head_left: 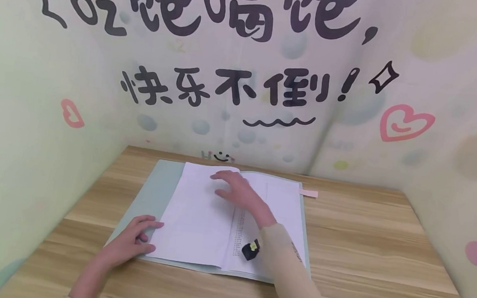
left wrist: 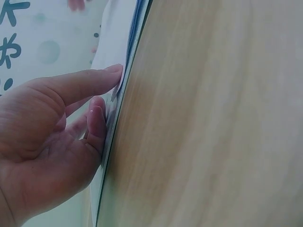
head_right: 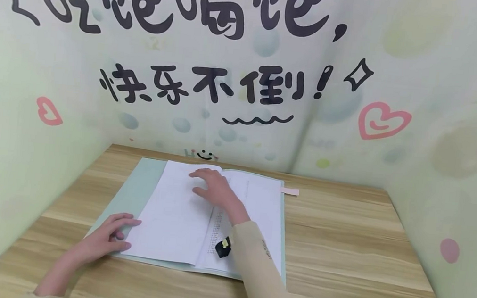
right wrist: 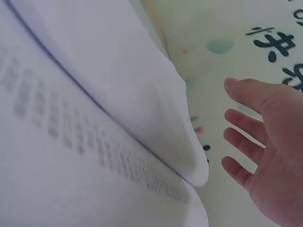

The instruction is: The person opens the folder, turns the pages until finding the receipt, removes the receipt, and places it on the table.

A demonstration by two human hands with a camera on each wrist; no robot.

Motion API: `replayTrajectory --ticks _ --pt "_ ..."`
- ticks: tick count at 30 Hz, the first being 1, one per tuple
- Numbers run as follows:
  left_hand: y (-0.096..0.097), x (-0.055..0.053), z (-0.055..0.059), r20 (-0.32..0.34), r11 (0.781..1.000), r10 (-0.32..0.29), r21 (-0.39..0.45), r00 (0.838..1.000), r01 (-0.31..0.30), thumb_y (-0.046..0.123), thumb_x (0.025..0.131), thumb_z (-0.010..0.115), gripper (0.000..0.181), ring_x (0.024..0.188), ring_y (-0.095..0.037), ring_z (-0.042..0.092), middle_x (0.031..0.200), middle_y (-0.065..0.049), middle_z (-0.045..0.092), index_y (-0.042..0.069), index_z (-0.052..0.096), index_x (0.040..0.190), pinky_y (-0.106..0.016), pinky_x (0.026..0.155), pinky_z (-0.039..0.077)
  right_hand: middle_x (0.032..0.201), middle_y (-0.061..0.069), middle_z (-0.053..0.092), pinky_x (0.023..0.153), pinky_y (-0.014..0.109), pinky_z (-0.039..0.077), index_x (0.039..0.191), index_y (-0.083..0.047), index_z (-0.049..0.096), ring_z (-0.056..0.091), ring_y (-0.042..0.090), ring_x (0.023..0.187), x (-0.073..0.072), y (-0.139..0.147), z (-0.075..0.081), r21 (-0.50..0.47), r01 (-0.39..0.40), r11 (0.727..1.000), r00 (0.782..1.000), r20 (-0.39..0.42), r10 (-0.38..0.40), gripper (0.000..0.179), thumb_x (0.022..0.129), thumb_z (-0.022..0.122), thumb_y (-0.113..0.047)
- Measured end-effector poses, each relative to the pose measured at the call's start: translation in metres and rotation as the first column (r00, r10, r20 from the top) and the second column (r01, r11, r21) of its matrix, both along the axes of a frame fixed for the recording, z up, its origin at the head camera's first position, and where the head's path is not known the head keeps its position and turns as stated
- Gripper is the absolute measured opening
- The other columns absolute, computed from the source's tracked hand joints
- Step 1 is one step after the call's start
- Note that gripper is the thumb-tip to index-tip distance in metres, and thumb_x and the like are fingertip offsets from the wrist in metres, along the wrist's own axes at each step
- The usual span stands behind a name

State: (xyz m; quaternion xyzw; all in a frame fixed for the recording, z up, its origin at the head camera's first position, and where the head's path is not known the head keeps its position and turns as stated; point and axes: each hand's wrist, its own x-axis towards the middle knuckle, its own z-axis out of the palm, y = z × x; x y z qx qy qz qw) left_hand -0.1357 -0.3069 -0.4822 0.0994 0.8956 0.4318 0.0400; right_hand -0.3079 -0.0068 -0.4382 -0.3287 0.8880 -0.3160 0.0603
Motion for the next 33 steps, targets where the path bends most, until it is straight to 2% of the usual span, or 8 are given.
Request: replayTrajectory --ticks 3,6,11,14,20,27,30,33 --pt "0.0 0.002 0.001 -0.008 1.0 -0.002 -0.001 1.0 0.002 0.013 0.082 0.076 0.055 0.088 -0.007 0.047 0.143 -0.027 0.036 0.003 0.058 0.132 -0.019 0.073 0.046 0.147 -0.003 0.052 0.12 0.046 0.029 0.139 -0.021 0.056 0.04 0.021 0.143 0.006 0.028 -0.003 -0.103 0.108 0.989 0.994 0.044 -0.104 0.043 0.096 0.064 -0.023" --pt "0.0 0.003 0.003 -0.013 1.0 0.004 -0.008 1.0 -0.004 0.013 0.081 0.076 0.055 0.087 -0.006 0.047 0.142 -0.028 0.036 0.002 0.058 0.132 -0.019 0.073 0.046 0.147 -0.001 0.052 0.117 0.048 0.033 0.14 -0.021 0.054 0.042 0.023 0.141 0.011 0.056 -0.01 -0.175 0.208 0.962 0.977 0.072 -0.198 0.044 0.097 0.063 -0.022" --pt "0.0 0.004 0.005 -0.018 1.0 0.015 -0.011 1.0 -0.015 0.013 0.081 0.076 0.055 0.087 -0.006 0.048 0.142 -0.027 0.037 0.002 0.058 0.131 -0.019 0.072 0.046 0.145 0.008 0.054 0.107 0.052 0.043 0.14 -0.016 0.053 0.05 0.032 0.132 0.015 0.098 -0.02 -0.248 0.31 0.918 0.95 0.045 -0.309 0.045 0.096 0.063 -0.02" --pt "0.001 0.004 0.006 -0.018 1.0 0.009 -0.003 1.0 -0.009 0.013 0.081 0.076 0.054 0.087 -0.006 0.048 0.142 -0.028 0.037 0.002 0.058 0.131 -0.019 0.072 0.046 0.144 0.013 0.052 0.104 0.053 0.045 0.141 -0.013 0.053 0.051 0.036 0.13 0.018 0.118 -0.026 -0.271 0.379 0.885 0.924 0.062 -0.377 0.047 0.095 0.064 -0.017" --pt "0.002 0.004 0.004 -0.036 1.0 -0.018 -0.004 0.999 0.018 0.012 0.082 0.076 0.053 0.086 -0.006 0.047 0.14 -0.029 0.037 0.0 0.058 0.13 -0.019 0.071 0.045 0.147 0.023 0.043 0.106 0.058 0.041 0.145 -0.005 0.044 0.046 0.043 0.131 0.035 0.15 -0.039 -0.282 0.503 0.817 0.864 0.154 -0.479 0.054 0.095 0.063 -0.012" --pt "0.002 0.006 0.003 -0.026 1.0 -0.021 -0.008 0.999 0.02 0.013 0.082 0.076 0.053 0.085 -0.006 0.047 0.141 -0.03 0.036 0.001 0.057 0.13 -0.019 0.071 0.045 0.143 0.026 0.04 0.105 0.055 0.042 0.147 -0.002 0.038 0.047 0.043 0.126 0.05 0.173 -0.053 -0.242 0.648 0.722 0.761 0.248 -0.599 0.06 0.095 0.063 -0.016" --pt "0.002 0.005 0.004 -0.028 1.0 -0.02 -0.005 0.999 0.02 0.012 0.082 0.076 0.053 0.085 -0.006 0.047 0.141 -0.03 0.036 0.001 0.057 0.13 -0.019 0.071 0.045 0.14 0.024 0.041 0.102 0.052 0.045 0.149 -0.003 0.036 0.048 0.04 0.123 0.051 0.177 -0.055 -0.206 0.672 0.711 0.737 0.274 -0.617 0.062 0.096 0.063 -0.019" --pt "0.002 0.003 0.004 -0.018 1.0 -0.008 -0.009 1.0 0.008 0.013 0.082 0.076 0.053 0.085 -0.006 0.047 0.142 -0.028 0.036 0.002 0.058 0.131 -0.019 0.072 0.045 0.137 0.024 0.044 0.104 0.051 0.044 0.149 -0.001 0.036 0.049 0.038 0.123 0.051 0.18 -0.058 -0.17 0.665 0.727 0.741 0.273 -0.614 0.064 0.095 0.065 -0.02"
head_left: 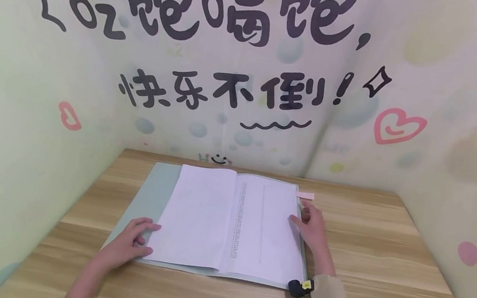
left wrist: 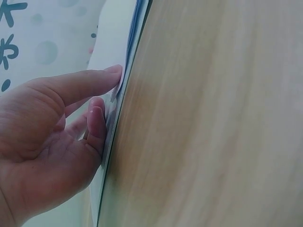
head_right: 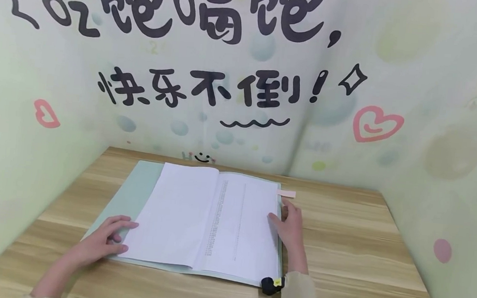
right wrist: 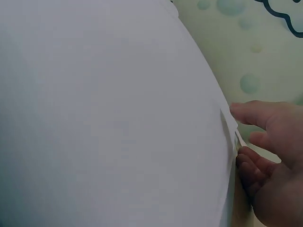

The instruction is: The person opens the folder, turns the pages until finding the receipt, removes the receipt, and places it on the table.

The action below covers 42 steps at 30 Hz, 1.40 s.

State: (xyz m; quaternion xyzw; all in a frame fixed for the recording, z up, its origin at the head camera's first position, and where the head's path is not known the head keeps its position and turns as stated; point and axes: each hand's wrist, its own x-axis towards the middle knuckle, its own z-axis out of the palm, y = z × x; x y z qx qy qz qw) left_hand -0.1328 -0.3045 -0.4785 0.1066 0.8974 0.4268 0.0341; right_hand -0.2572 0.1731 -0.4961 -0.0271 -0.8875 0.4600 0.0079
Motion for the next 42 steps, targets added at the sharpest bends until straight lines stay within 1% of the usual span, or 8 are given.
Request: replayTrajectory --ticks 4,7,15,20,27,36,42 --pt "0.0002 -0.0017 -0.0006 0.007 1.0 0.001 -0.018 1.0 -0.001 0.014 0.082 0.076 0.053 0.086 -0.006 0.047 0.142 -0.028 0.036 0.002 0.058 0.131 -0.019 0.072 0.045 0.137 0.026 0.045 0.108 0.053 0.042 0.147 0.001 0.039 0.049 0.04 0.127 -0.0005 0.002 -0.0043 0.058 -0.043 0.997 0.999 0.008 0.042 0.065 0.093 0.067 -0.022" --pt "0.0004 -0.0019 -0.0009 0.005 1.0 -0.004 -0.022 1.0 0.004 0.013 0.081 0.076 0.053 0.085 -0.006 0.047 0.142 -0.029 0.036 0.002 0.058 0.13 -0.019 0.072 0.044 0.137 0.025 0.043 0.108 0.053 0.043 0.146 -0.001 0.041 0.048 0.041 0.127 -0.0013 0.0021 -0.0056 0.093 -0.058 0.994 0.998 0.019 0.056 0.063 0.093 0.067 -0.025" --pt "0.0011 -0.0004 -0.0014 -0.004 1.0 -0.007 -0.017 1.0 0.007 0.011 0.08 0.077 0.054 0.085 -0.007 0.047 0.141 -0.029 0.037 0.002 0.058 0.13 -0.02 0.071 0.044 0.139 0.025 0.038 0.108 0.054 0.042 0.147 -0.002 0.041 0.047 0.041 0.129 -0.0023 0.0038 -0.0065 0.095 -0.078 0.992 0.996 0.042 0.074 0.061 0.095 0.065 -0.025" --pt "0.0007 -0.0007 -0.0011 0.005 1.0 0.002 -0.02 1.0 -0.001 0.011 0.081 0.076 0.053 0.085 -0.006 0.046 0.142 -0.028 0.036 0.002 0.058 0.13 -0.019 0.072 0.044 0.14 0.023 0.038 0.11 0.054 0.041 0.148 -0.005 0.041 0.045 0.041 0.13 -0.0022 0.0059 -0.0068 0.068 -0.091 0.994 0.995 0.055 0.087 0.062 0.095 0.065 -0.025" --pt "0.0005 -0.0003 -0.0019 0.013 1.0 0.008 -0.005 1.0 -0.008 0.011 0.081 0.076 0.054 0.086 -0.006 0.046 0.142 -0.027 0.035 0.002 0.057 0.13 -0.019 0.072 0.044 0.141 0.021 0.038 0.109 0.054 0.04 0.15 -0.009 0.037 0.042 0.037 0.129 -0.0018 0.0082 -0.0062 0.0 -0.09 0.996 0.993 0.083 0.09 0.064 0.095 0.064 -0.027" --pt "0.0007 0.001 -0.0024 0.034 1.0 0.01 -0.002 0.999 -0.01 0.011 0.082 0.075 0.053 0.087 -0.006 0.045 0.143 -0.026 0.034 0.002 0.057 0.131 -0.018 0.072 0.044 0.146 0.021 0.036 0.111 0.055 0.037 0.15 -0.013 0.038 0.039 0.037 0.129 -0.0034 0.0087 -0.0058 -0.07 -0.064 0.996 0.992 0.102 0.07 0.059 0.096 0.061 -0.018" --pt "0.0025 0.0021 0.0003 0.021 1.0 -0.007 -0.004 1.0 0.007 0.009 0.081 0.076 0.054 0.087 -0.008 0.045 0.142 -0.028 0.035 0.0 0.056 0.131 -0.019 0.071 0.044 0.139 0.022 0.046 0.105 0.049 0.04 0.146 -0.008 0.044 0.046 0.035 0.121 -0.0033 0.0083 -0.0059 -0.09 -0.056 0.994 0.998 0.02 0.058 0.054 0.095 0.06 -0.009"
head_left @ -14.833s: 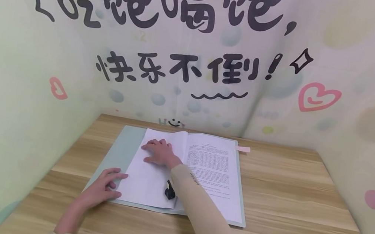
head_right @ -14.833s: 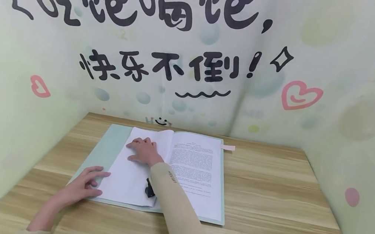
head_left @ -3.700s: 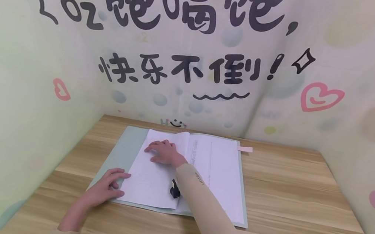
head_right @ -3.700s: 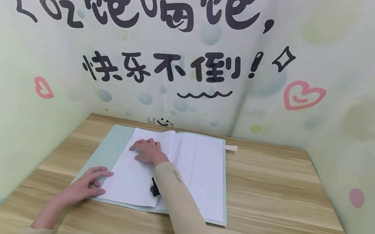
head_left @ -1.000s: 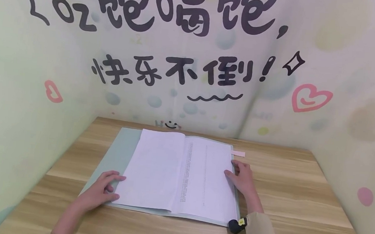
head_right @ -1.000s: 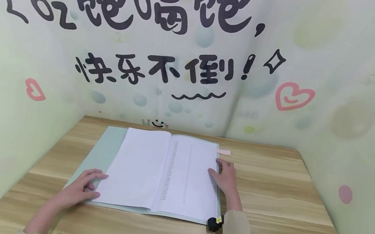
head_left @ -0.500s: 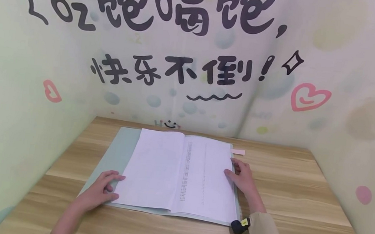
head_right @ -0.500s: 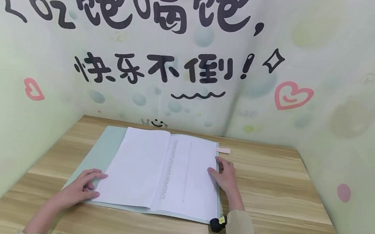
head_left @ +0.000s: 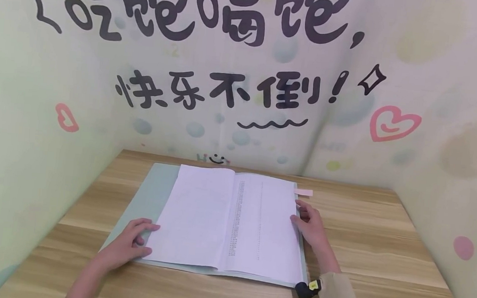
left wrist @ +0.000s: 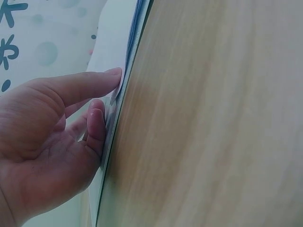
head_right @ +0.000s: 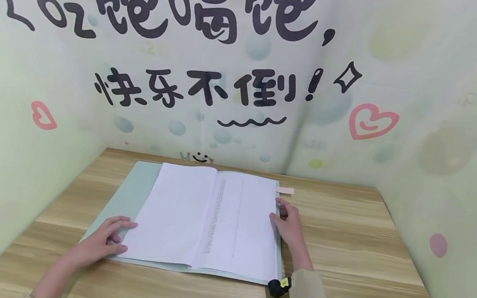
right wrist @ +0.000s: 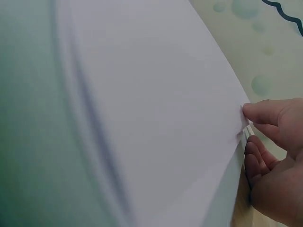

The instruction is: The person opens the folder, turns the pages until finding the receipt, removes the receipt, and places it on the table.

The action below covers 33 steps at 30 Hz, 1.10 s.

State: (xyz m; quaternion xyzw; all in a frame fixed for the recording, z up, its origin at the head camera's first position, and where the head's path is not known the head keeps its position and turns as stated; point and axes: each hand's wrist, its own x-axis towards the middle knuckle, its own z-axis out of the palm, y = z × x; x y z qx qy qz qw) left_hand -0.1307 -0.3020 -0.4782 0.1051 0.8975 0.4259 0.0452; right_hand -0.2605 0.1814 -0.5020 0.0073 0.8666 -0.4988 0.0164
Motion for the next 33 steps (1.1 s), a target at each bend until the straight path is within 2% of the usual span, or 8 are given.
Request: replayTrajectory --ticks 7,12,15,20,23,26,28,33 --pt "0.0 0.0 0.0 0.005 1.0 0.004 0.0 1.0 -0.004 0.009 0.081 0.076 0.054 0.086 -0.008 0.045 0.142 -0.027 0.035 0.001 0.056 0.13 -0.019 0.072 0.044 0.133 0.02 0.054 0.102 0.038 0.044 0.144 -0.01 0.049 0.051 0.031 0.118 0.003 -0.005 0.003 -0.057 0.061 0.996 0.998 -0.012 -0.062 0.05 0.096 0.061 -0.01" --pt "-0.001 -0.001 -0.002 0.014 1.0 0.009 0.002 1.0 -0.009 0.01 0.082 0.075 0.053 0.087 -0.007 0.045 0.143 -0.026 0.034 0.002 0.057 0.131 -0.018 0.073 0.044 0.121 0.018 0.06 0.086 0.016 0.045 0.14 -0.008 0.054 0.055 0.017 0.104 0.004 -0.007 0.007 -0.105 0.112 0.988 0.993 -0.033 -0.116 0.045 0.095 0.061 -0.008" --pt "-0.001 -0.002 -0.002 0.014 1.0 0.015 0.001 1.0 -0.015 0.01 0.082 0.074 0.053 0.087 -0.007 0.045 0.143 -0.025 0.034 0.002 0.057 0.131 -0.018 0.073 0.044 0.112 0.017 0.064 0.077 0.01 0.046 0.134 -0.004 0.059 0.057 0.007 0.092 0.002 -0.007 0.009 -0.177 0.146 0.973 0.986 -0.053 -0.158 0.042 0.093 0.064 -0.004" --pt "-0.001 -0.002 -0.002 0.009 1.0 0.011 0.002 1.0 -0.011 0.009 0.082 0.075 0.053 0.087 -0.007 0.046 0.143 -0.026 0.035 0.002 0.057 0.131 -0.018 0.072 0.045 0.113 0.007 0.065 0.075 0.01 0.049 0.134 -0.008 0.06 0.057 -0.002 0.089 0.003 -0.006 0.012 -0.257 0.184 0.949 0.983 0.033 -0.182 0.042 0.092 0.066 -0.008" --pt "0.0 -0.001 -0.001 0.006 1.0 0.003 0.003 1.0 -0.003 0.009 0.081 0.075 0.053 0.086 -0.008 0.046 0.142 -0.027 0.035 0.001 0.057 0.13 -0.018 0.072 0.045 0.117 0.004 0.063 0.078 0.013 0.051 0.136 -0.01 0.057 0.059 0.001 0.092 0.003 -0.006 0.015 -0.285 0.19 0.939 0.98 0.105 -0.167 0.043 0.094 0.066 -0.012" --pt "0.0 0.0 0.0 0.009 1.0 0.0 -0.001 1.0 0.0 0.009 0.081 0.075 0.054 0.087 -0.009 0.046 0.143 -0.028 0.035 0.001 0.056 0.131 -0.019 0.072 0.045 0.115 0.002 0.062 0.078 0.016 0.052 0.136 -0.012 0.055 0.06 0.005 0.091 0.003 -0.006 0.019 -0.291 0.183 0.939 0.979 0.139 -0.147 0.044 0.094 0.067 -0.016" --pt "0.0 0.0 0.0 0.014 1.0 0.005 -0.003 1.0 -0.005 0.009 0.081 0.075 0.054 0.088 -0.01 0.047 0.143 -0.027 0.035 0.001 0.056 0.131 -0.018 0.072 0.045 0.112 0.001 0.062 0.077 0.017 0.052 0.136 -0.012 0.055 0.06 0.006 0.089 0.003 -0.005 0.022 -0.276 0.161 0.948 0.983 0.135 -0.128 0.044 0.094 0.067 -0.017" --pt "0.0 -0.002 -0.001 0.017 1.0 0.017 -0.006 1.0 -0.017 0.01 0.081 0.075 0.053 0.088 -0.009 0.047 0.143 -0.026 0.035 0.002 0.057 0.131 -0.018 0.073 0.045 0.105 0.001 0.063 0.077 0.017 0.054 0.135 -0.006 0.054 0.061 0.005 0.085 0.004 -0.004 0.034 -0.233 0.073 0.97 0.997 0.05 -0.063 0.044 0.094 0.067 -0.017"
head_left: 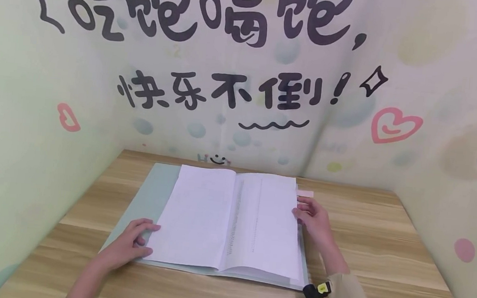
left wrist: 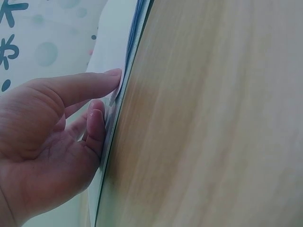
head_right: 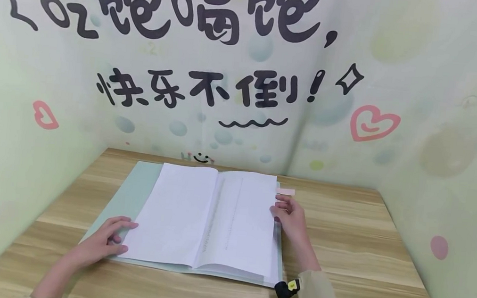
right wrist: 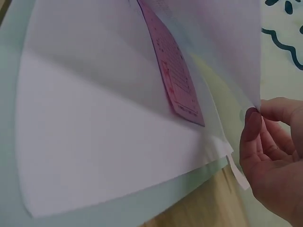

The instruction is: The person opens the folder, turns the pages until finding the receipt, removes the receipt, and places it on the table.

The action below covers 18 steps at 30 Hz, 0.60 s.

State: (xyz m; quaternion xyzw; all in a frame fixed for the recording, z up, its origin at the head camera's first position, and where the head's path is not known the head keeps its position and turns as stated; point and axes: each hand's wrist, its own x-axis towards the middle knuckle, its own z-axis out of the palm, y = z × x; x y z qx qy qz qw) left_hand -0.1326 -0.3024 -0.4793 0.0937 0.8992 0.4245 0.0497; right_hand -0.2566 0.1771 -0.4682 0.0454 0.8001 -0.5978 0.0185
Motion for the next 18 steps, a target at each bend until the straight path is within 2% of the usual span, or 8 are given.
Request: replayTrajectory --ticks 5,11,14,18 --pt "-0.001 0.0 -0.001 -0.002 1.0 -0.005 0.011 1.0 0.005 0.011 0.082 0.075 0.053 0.088 -0.009 0.047 0.143 -0.026 0.034 0.002 0.057 0.131 -0.018 0.074 0.046 0.099 -0.002 0.063 0.076 0.018 0.055 0.132 -0.002 0.054 0.061 0.001 0.082 0.001 0.001 0.014 0.01 -0.049 0.999 0.997 -0.063 0.049 0.042 0.093 0.067 -0.012" --pt "-0.002 0.0 -0.002 0.001 1.0 -0.015 0.007 1.0 0.015 0.013 0.083 0.074 0.053 0.088 -0.009 0.047 0.143 -0.026 0.034 0.002 0.056 0.132 -0.019 0.074 0.045 0.103 0.01 0.064 0.074 0.02 0.057 0.129 0.004 0.055 0.062 -0.001 0.081 0.001 0.002 0.03 0.05 -0.117 0.992 0.983 -0.138 0.123 0.04 0.092 0.066 -0.007" --pt "-0.003 -0.001 -0.002 0.002 1.0 -0.009 0.008 1.0 0.009 0.013 0.083 0.074 0.053 0.088 -0.009 0.047 0.143 -0.026 0.034 0.002 0.056 0.132 -0.019 0.074 0.045 0.103 0.011 0.064 0.074 0.021 0.057 0.129 0.004 0.055 0.063 -0.001 0.082 -0.002 0.001 0.036 0.068 -0.157 0.985 0.97 -0.178 0.167 0.04 0.092 0.066 -0.006" --pt "-0.004 -0.001 -0.002 0.01 1.0 -0.006 0.013 1.0 0.006 0.013 0.083 0.074 0.054 0.089 -0.01 0.047 0.144 -0.025 0.033 0.003 0.056 0.132 -0.019 0.075 0.045 0.109 0.018 0.063 0.074 0.02 0.057 0.128 0.003 0.057 0.063 0.001 0.087 -0.009 -0.002 0.048 0.104 -0.224 0.969 0.932 -0.268 0.244 0.037 0.093 0.065 -0.007"
